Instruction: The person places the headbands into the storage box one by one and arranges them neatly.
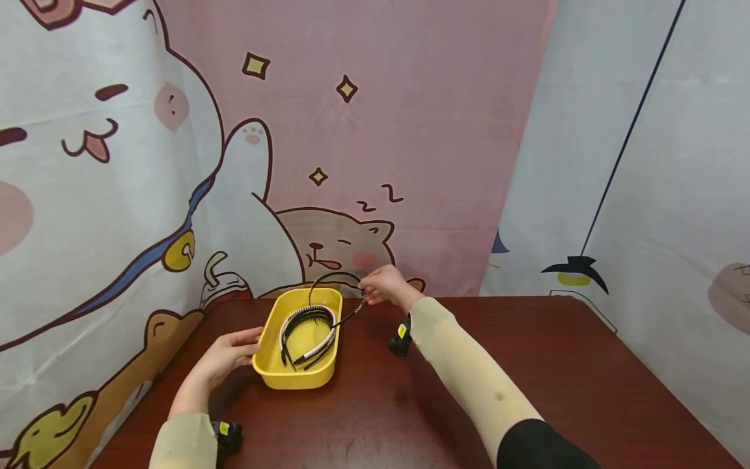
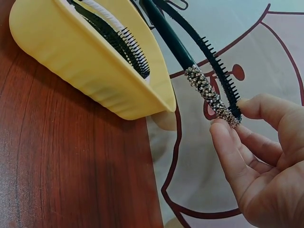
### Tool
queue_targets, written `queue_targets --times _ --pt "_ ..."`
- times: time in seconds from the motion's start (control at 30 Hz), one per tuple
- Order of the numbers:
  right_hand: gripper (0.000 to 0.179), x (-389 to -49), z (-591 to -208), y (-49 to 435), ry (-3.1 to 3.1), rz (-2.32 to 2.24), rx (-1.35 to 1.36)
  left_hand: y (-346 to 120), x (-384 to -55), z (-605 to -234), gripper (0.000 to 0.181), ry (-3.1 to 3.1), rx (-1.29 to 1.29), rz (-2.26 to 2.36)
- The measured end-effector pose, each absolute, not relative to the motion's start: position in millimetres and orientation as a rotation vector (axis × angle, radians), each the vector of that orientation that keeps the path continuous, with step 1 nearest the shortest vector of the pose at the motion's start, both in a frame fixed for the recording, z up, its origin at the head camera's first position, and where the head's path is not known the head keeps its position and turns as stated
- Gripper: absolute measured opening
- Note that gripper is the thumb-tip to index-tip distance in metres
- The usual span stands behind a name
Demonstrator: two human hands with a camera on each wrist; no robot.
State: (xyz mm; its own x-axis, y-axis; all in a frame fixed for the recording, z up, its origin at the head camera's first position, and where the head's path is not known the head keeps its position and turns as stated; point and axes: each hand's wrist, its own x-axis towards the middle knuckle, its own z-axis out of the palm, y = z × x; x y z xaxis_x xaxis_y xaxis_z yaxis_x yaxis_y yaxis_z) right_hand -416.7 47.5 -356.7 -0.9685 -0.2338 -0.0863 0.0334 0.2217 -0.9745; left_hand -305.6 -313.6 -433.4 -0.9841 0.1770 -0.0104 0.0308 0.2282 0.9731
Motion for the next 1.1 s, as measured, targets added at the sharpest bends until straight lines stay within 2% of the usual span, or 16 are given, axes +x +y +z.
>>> queue_targets --times 0.2,0.43,0.67,0.93,1.1 --pt "0.017 -413 -353 42 2.287 -1.817 -0.188 -314 -305 -434 0.055 2.362 0.189 1.875" --pt "0.024 -416 -355 35 2.258 -1.807 -0.205 -316 -307 -434 0.055 2.352 0.209 1.882" --pt "0.017 -418 -358 24 2.256 -1.801 -0.217 -316 -308 -435 0.055 2.342 0.217 1.895" --pt "0.022 -412 -353 14 2.260 -1.799 -0.253 -315 -309 -436 0.056 2.336 0.214 1.898" --pt "0.019 -412 -353 6 2.277 -1.797 -0.249 -316 -309 -436 0.056 2.336 0.203 1.906"
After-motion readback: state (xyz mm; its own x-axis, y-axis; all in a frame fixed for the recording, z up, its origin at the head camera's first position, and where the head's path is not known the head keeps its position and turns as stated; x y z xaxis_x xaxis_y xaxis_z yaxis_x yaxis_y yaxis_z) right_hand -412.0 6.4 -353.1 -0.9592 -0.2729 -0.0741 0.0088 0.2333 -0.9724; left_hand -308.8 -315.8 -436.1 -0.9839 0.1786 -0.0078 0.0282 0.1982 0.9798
